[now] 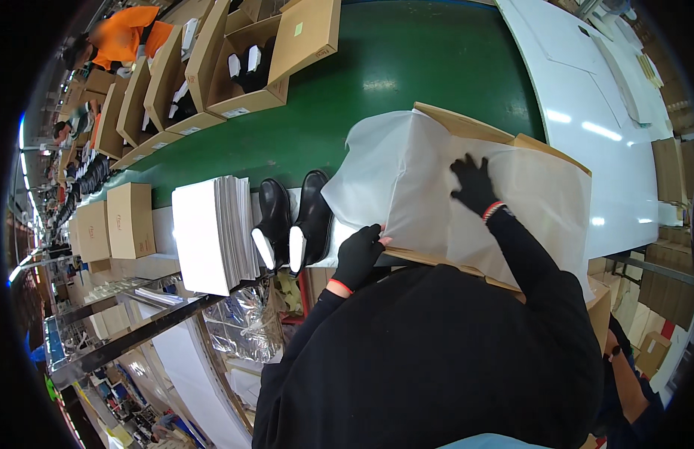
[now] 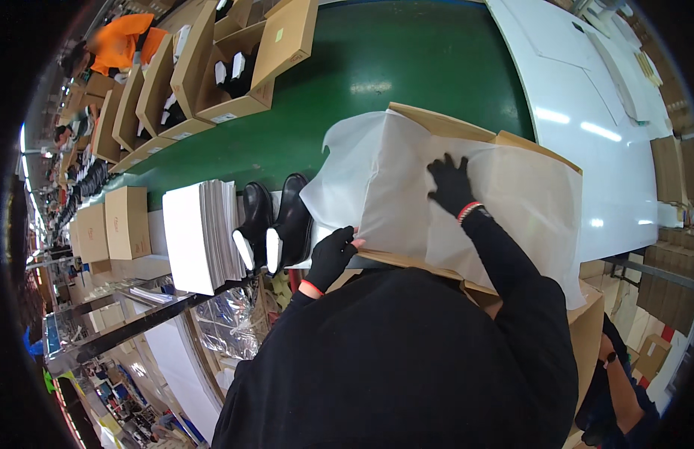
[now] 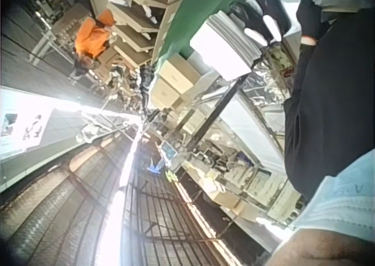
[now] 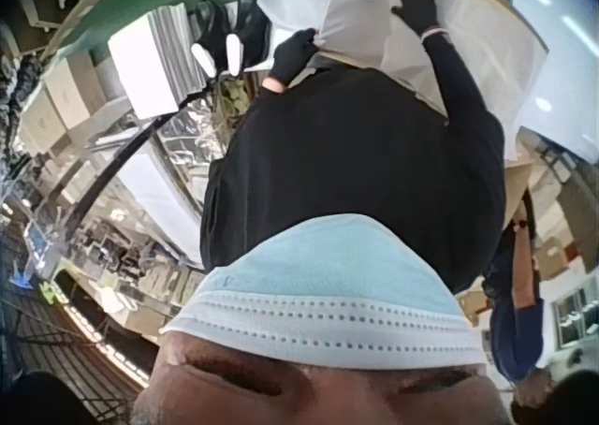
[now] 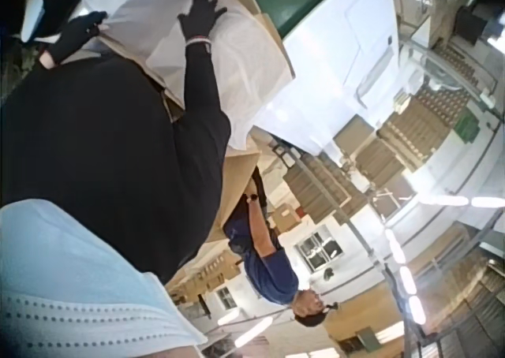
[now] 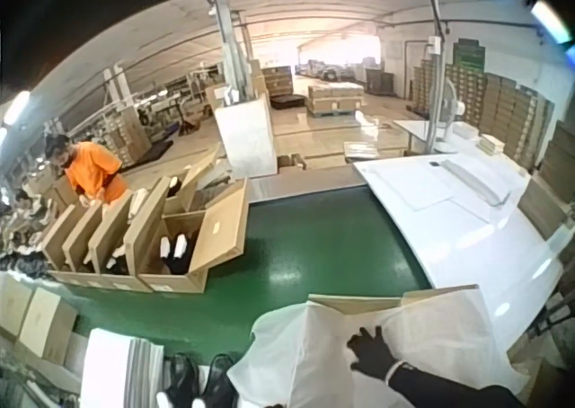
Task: The person places a sheet of white tissue paper into a cardboard box, inserts a pair of black shoes, and covers them with another sheet of paper. The person then closes the box and moves it along a conveyor belt. This process is repeated for multiple pairs of shoes throughout the video.
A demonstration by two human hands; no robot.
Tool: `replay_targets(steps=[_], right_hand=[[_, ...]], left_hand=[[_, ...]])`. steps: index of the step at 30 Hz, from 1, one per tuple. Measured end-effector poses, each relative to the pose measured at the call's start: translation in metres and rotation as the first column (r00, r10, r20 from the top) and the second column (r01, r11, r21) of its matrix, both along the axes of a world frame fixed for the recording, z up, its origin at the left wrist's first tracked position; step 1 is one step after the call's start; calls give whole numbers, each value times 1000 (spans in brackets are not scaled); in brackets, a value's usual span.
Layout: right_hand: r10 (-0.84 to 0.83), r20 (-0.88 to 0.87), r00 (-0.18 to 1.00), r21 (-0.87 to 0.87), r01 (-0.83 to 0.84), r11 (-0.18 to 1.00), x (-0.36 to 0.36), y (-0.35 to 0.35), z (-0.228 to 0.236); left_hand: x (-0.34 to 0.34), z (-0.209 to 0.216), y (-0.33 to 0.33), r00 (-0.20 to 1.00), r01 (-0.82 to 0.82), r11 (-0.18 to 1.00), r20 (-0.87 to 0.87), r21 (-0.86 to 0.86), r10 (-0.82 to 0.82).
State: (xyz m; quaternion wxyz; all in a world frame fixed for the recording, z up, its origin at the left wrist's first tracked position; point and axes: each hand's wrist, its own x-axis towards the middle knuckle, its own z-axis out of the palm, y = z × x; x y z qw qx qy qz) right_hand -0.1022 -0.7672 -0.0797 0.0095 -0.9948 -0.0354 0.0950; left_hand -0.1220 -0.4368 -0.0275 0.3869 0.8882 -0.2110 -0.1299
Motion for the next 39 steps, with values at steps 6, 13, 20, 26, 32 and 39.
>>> replay_targets(steps=[6,13,20,26,32,39], right_hand=[[-386,180,905,-199,417,887,-5,-61,84],[-309,95,946,-232,323,917,-17,-4,92],[-14,-302,953,-143,-31,989,-43,74,10],[-50,-359,932,-189,-21,982,-44,55,-3],[-5,132,991,378,-46,924,-4,77,44],[414,-100,905,994,74,79,29,182,200]], left_hand=[[-2,-5,4,991,-52,999,-120,14,54],[-1,32,56,964,-263,955,-77,-138,255],[-20,20,239,873,-488,862,99,138,478],[-17,-33,199,766,-631,771,88,-82,637],[37,95,241,602,-679,594,135,-431,787],[53,207,145,955,-295,825,-130,-482,266]])
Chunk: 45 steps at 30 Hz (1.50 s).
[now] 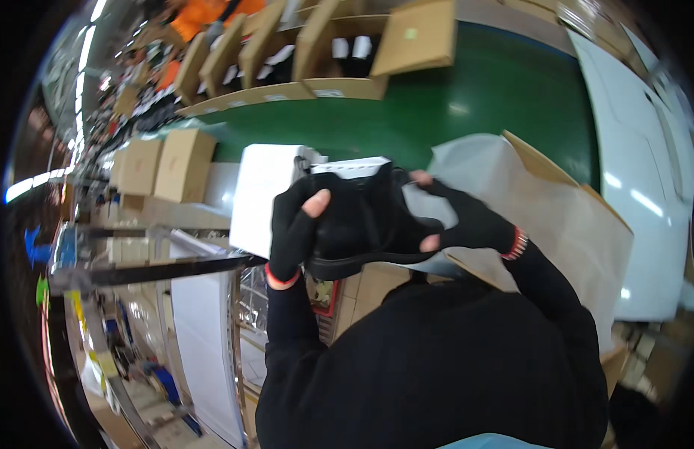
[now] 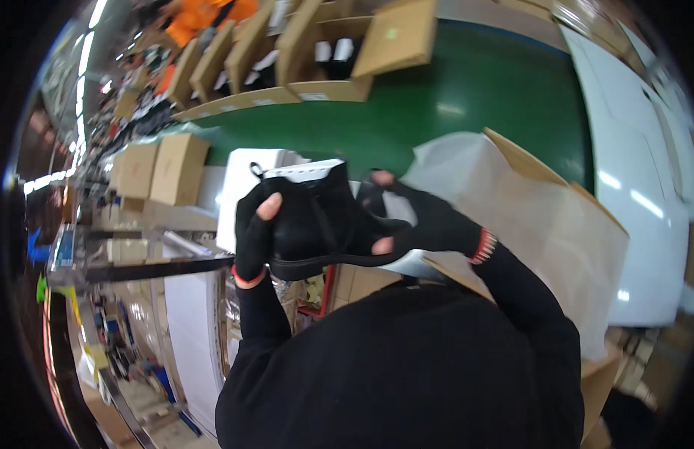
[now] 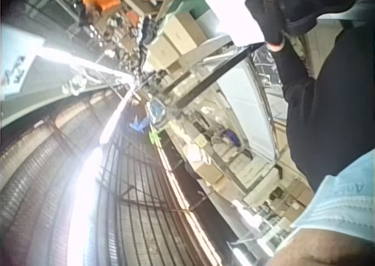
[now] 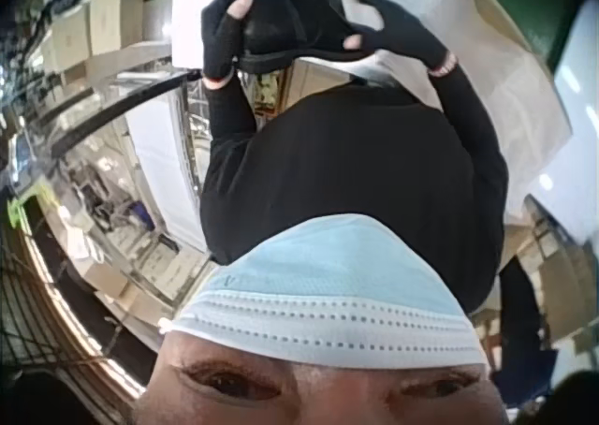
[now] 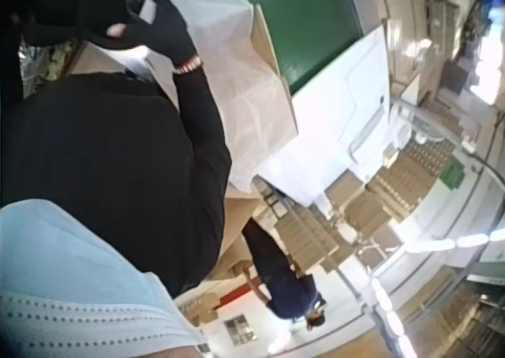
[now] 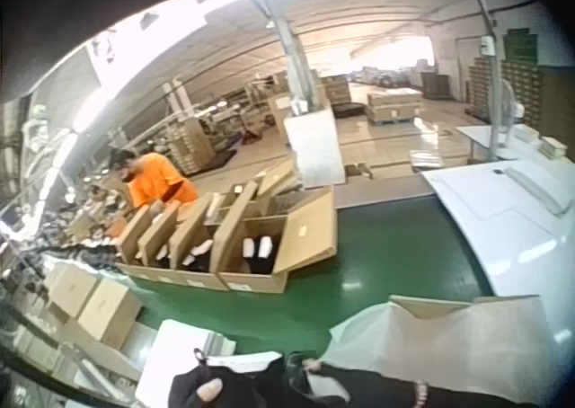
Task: The person places a sheet of white tissue paper into a cardboard box, inserts a pair of black shoes, and covers them with another sheet of paper. The person then closes the box and moves it along a conveyor belt. This process is repeated for multiple pairs of shoes throughout the video.
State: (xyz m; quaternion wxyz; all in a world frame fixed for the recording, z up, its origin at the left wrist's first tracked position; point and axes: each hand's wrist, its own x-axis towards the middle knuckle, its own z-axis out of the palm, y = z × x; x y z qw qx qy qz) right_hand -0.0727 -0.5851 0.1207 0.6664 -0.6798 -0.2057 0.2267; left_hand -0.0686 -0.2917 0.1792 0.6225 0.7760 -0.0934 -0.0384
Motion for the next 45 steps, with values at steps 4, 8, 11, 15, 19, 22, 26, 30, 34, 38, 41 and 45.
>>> replay_targets(steps=[4,8,11,15,19,22,26,30,34,38,41,45], right_hand=[[-88,-342,936,117,135,984,-3,-27,-20],[-424,-616,664,176,640,747,-42,-105,-86],[-516,-792,327,58,881,469,-63,-131,-150],[-649,-759,55,-142,958,247,-69,-152,-231],[-562,-821,102,49,993,110,-62,-141,-241],[-670,-742,31,-38,995,88,-31,-128,-247],[-755,-654,-50,-125,991,43,-2,-115,-272],[-772,-634,33,-52,995,86,-22,-108,-269],[-705,-703,94,-183,934,307,-81,-113,-209],[-921,-311,235,178,966,187,-186,-164,-129],[-968,-54,-246,104,963,-250,-300,-253,-78],[-736,580,-347,-224,801,-555,-482,-316,-46]], left_hand=[[17,-57,-86,974,66,988,-207,-142,-95],[21,-139,-123,967,235,934,34,268,-253],[-11,-195,-149,904,427,821,-203,378,-377],[-30,-226,-174,860,480,736,-91,477,-502],[-27,-230,-176,855,496,758,-85,423,-512],[-37,-235,-176,821,550,703,-138,451,-554],[-46,-227,-180,804,590,656,-262,471,-534],[-53,-228,-172,811,582,717,-207,383,-547],[-58,-237,-158,806,590,750,-268,297,-528],[-60,-214,-153,849,508,820,-315,264,-424],[-48,-192,-153,869,454,826,36,334,-493],[-47,-154,-178,832,336,866,315,371,-457]])
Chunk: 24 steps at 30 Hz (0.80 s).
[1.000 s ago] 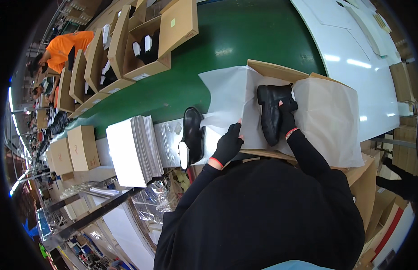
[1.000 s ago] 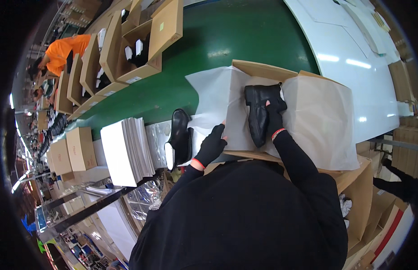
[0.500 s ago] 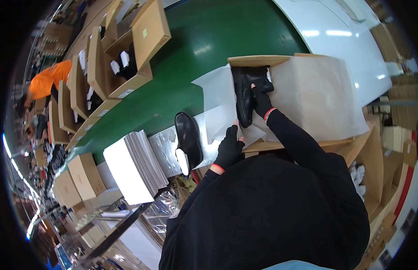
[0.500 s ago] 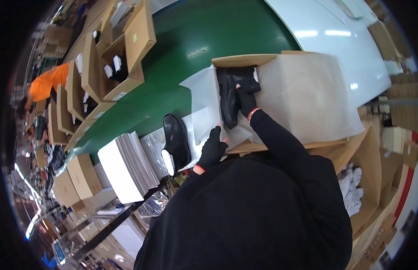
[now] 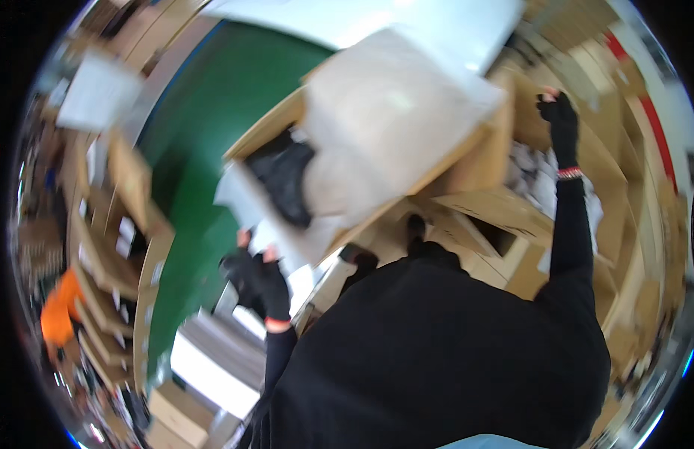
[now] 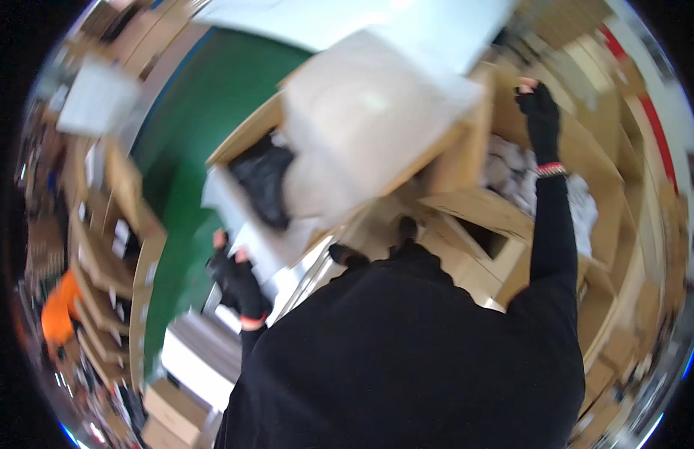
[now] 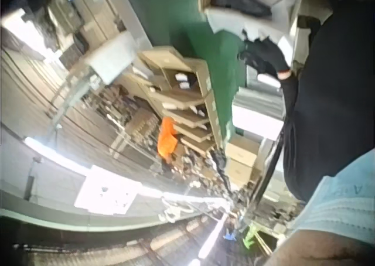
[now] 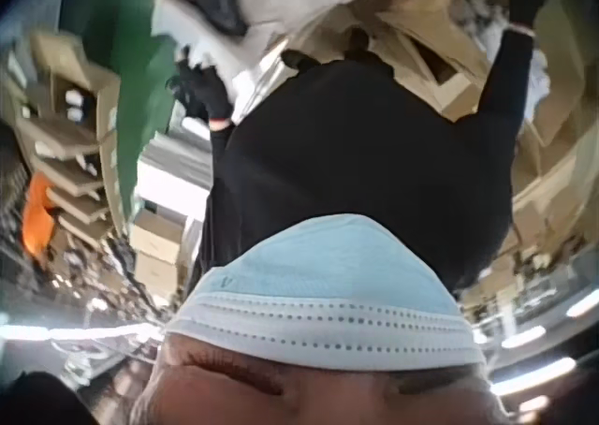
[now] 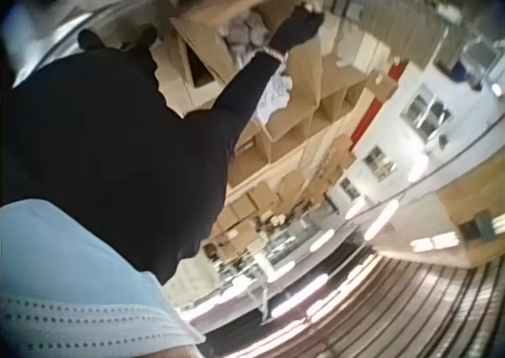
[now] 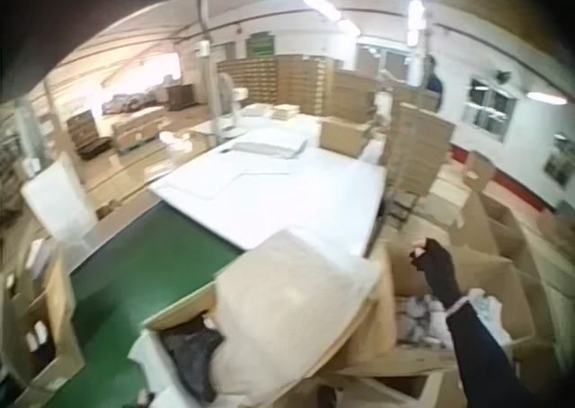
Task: The person places a sheet of white tissue paper into a cardboard box, inserts a pair of black shoes, and covers them with another sheet of paper. The person then closes the box and moves it along a conveyor belt. This process is repeated for multiple pairs of shoes throughout the video.
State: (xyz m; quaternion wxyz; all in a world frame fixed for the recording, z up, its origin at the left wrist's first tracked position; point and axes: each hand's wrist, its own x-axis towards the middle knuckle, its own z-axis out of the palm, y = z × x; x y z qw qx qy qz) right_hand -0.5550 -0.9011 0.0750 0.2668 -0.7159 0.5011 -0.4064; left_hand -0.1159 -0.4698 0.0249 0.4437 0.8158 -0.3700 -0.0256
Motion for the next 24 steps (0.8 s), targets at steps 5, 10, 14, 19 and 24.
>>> replay_targets(steps=[5,10,14,19,24], right_hand=[[204,-785,585,236,-22,972,-185,-24,-98],[438,-834,337,488,77,870,-191,-21,-146],[576,-779,248,602,39,797,-251,-7,-224],[231,-775,588,165,-165,972,-323,-47,-212],[5,-262,965,-35,-15,999,-239,-51,23]], left_hand=[[-54,-1,-45,963,48,993,-258,-108,-74],[-149,25,-108,978,187,982,-91,-12,-187],[-187,24,-119,946,188,979,-281,75,-160],[-190,33,-130,965,164,986,-203,-37,-168],[-201,30,-136,955,146,987,-252,-61,-156]])
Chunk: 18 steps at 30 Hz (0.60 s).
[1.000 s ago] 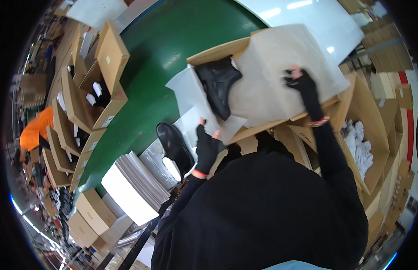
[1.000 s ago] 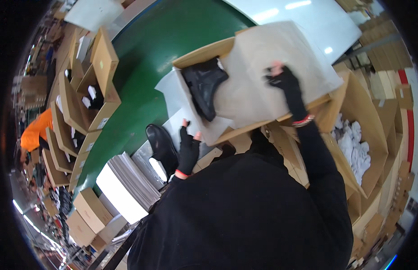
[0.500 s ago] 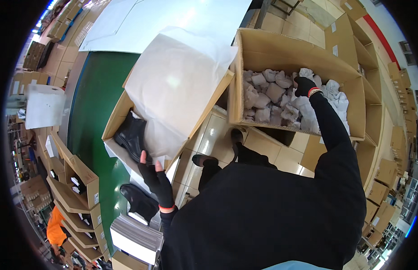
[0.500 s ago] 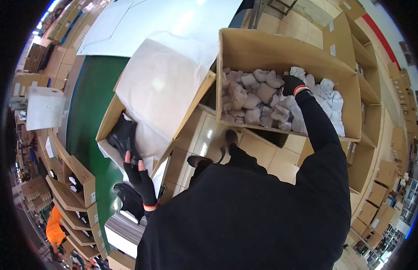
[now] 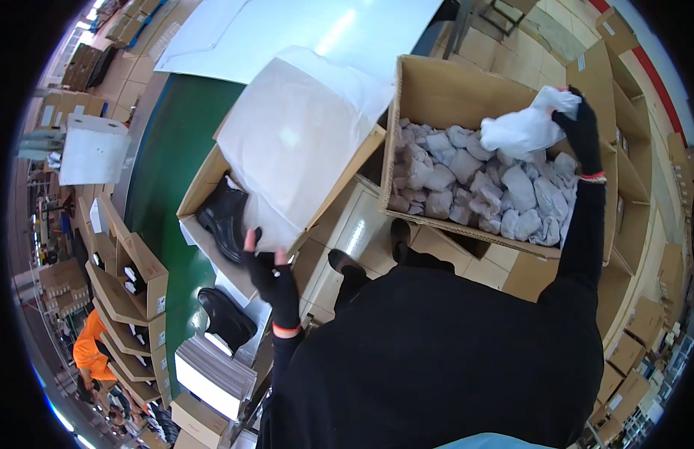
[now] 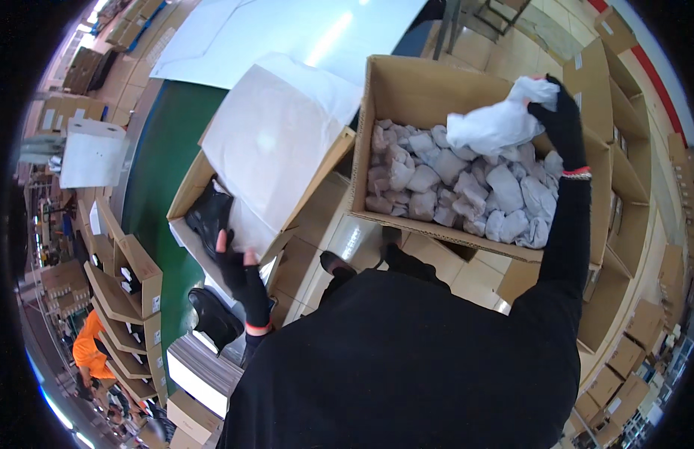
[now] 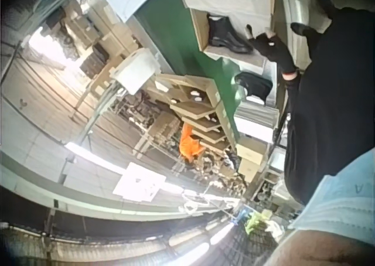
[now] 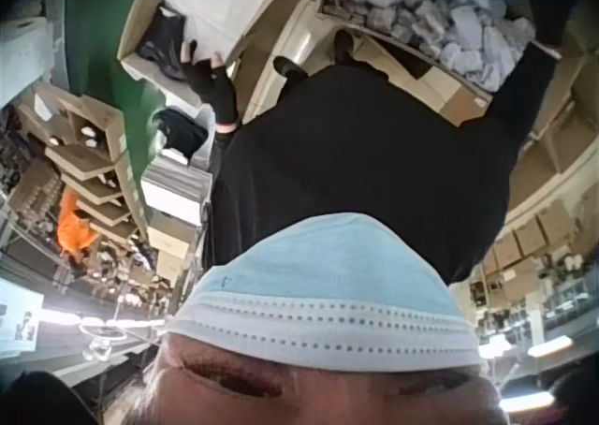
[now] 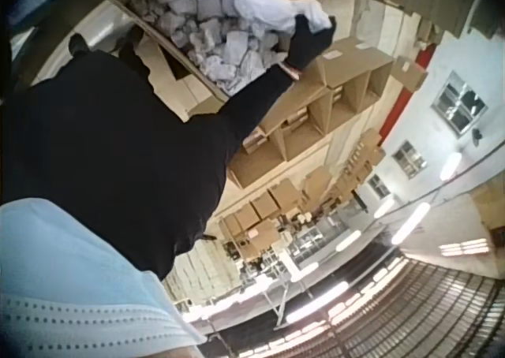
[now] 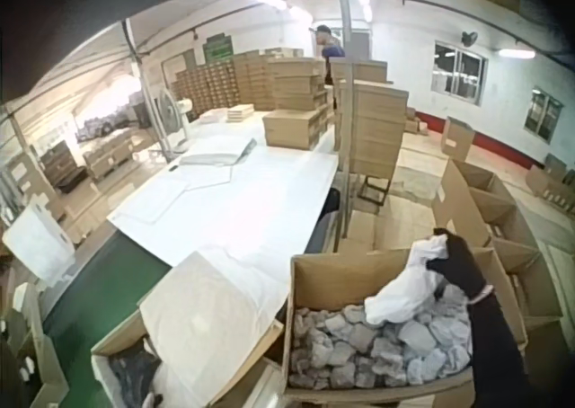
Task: The person places a sheet of white tissue paper into a cardboard box, inserts a pair of black shoes, and covers them with another sheet of paper. The person then closes the box and moves it along a conveyor belt. This process is repeated for multiple pairs of shoes throughout the video.
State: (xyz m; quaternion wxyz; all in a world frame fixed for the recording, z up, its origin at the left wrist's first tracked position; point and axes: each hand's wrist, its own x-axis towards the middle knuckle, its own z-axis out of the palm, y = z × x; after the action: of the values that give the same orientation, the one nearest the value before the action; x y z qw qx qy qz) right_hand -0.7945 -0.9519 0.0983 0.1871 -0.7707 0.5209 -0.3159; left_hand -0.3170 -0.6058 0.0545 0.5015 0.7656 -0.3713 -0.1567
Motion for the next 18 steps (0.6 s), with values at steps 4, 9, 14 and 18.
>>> replay_targets(steps=[4,9,14,18], right_hand=[[234,86,968,14,-236,972,87,16,50],[593,393,703,289,-707,646,286,95,48],[665,639,387,346,-916,201,410,160,37],[458,775,435,428,-895,125,475,202,-3]], left_hand=[[-22,24,-33,948,236,946,267,-221,-174],[-4,82,-38,725,665,682,481,-305,-492],[53,105,14,927,376,843,139,-385,-349],[114,110,66,635,393,914,749,-104,-188]])
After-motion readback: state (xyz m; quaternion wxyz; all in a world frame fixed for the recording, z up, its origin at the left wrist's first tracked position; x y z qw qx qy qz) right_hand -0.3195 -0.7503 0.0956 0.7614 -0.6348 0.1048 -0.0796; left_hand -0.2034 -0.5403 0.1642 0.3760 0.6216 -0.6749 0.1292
